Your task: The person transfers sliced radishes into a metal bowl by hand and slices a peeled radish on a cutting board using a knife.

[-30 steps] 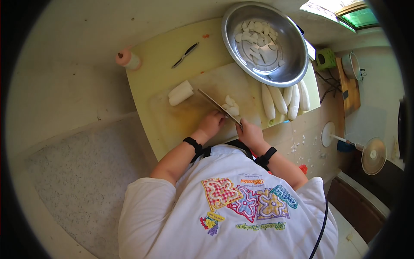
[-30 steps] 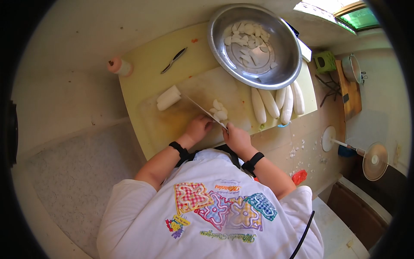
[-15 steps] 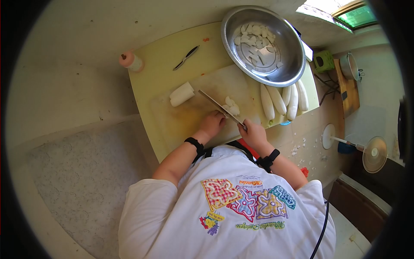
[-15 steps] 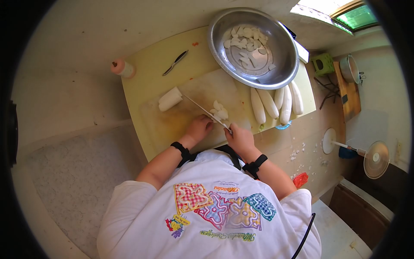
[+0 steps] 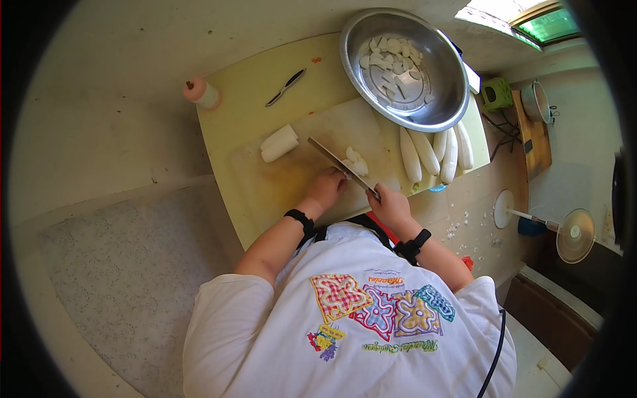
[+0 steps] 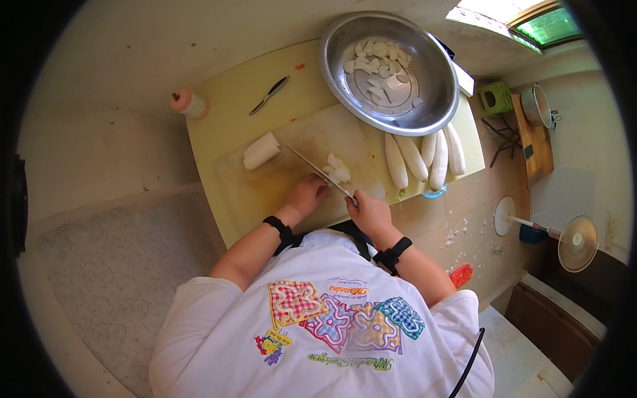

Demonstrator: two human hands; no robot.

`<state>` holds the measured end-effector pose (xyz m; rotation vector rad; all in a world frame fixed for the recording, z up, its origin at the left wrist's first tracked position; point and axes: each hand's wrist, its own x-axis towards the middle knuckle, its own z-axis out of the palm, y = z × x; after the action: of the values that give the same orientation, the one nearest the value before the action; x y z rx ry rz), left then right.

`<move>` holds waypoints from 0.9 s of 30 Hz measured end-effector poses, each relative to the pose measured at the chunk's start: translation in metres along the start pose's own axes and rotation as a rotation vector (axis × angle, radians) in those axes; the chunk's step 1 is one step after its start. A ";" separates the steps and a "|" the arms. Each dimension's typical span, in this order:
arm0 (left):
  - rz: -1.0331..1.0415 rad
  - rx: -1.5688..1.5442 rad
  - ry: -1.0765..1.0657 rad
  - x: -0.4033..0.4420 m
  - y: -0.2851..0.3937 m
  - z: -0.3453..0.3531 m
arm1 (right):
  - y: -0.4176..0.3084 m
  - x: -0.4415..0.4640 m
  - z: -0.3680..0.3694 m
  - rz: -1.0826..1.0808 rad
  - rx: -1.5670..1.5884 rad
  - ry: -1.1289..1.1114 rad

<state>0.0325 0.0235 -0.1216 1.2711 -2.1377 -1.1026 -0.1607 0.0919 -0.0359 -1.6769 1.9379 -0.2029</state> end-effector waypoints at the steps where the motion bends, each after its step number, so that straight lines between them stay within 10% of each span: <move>1: 0.013 0.000 0.008 0.000 0.000 0.000 | 0.000 0.000 -0.001 -0.002 0.001 -0.001; 27: -0.005 0.013 0.022 0.001 -0.001 0.003 | -0.007 0.001 -0.006 -0.037 -0.032 -0.033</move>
<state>0.0304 0.0242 -0.1244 1.2896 -2.1296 -1.0733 -0.1578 0.0883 -0.0281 -1.7265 1.8962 -0.1581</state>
